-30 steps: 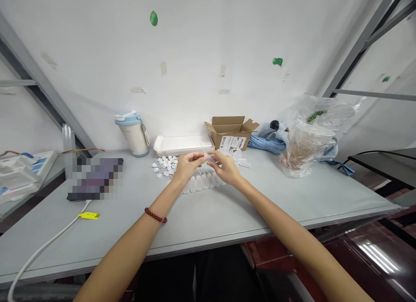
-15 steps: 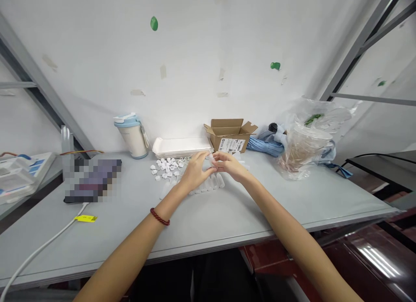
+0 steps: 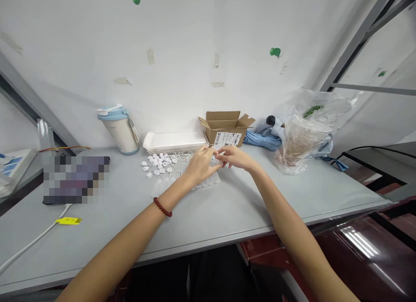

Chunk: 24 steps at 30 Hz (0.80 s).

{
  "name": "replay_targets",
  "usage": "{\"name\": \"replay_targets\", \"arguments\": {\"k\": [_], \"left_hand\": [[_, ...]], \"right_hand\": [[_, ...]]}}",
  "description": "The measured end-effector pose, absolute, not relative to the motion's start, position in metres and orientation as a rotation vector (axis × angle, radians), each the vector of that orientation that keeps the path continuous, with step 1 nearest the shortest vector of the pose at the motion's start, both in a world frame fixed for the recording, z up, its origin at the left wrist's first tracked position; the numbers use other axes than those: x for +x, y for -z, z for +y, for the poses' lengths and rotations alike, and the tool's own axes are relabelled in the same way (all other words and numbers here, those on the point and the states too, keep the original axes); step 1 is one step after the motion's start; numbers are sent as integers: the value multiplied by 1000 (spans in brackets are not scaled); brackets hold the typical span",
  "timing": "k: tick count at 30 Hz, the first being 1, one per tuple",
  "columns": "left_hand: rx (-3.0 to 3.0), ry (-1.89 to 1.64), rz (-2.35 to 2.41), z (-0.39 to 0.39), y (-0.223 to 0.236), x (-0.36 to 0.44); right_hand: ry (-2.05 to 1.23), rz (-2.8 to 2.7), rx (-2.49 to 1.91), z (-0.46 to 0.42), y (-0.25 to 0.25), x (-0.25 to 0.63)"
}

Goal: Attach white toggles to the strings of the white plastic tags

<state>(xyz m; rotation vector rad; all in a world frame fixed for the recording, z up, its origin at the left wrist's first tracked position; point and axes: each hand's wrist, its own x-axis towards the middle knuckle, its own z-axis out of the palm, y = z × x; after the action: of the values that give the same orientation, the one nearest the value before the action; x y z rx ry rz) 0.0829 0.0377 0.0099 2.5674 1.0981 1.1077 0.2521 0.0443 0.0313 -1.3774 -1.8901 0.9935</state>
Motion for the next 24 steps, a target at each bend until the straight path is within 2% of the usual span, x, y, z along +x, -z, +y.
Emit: {"name": "replay_targets", "arguments": {"k": [7,13,24], "left_hand": [[2390,-970,1282,27,-5,86],[2486,-803,1256,22,0,87],[2470,-638,1271,18,0,90]], "right_hand": [[-1024,-2121,-1568,41,-38,258],[-1062,-2275,-1704,39,-42,259],[-1100,-2395,-1726,45,-35,262]]}}
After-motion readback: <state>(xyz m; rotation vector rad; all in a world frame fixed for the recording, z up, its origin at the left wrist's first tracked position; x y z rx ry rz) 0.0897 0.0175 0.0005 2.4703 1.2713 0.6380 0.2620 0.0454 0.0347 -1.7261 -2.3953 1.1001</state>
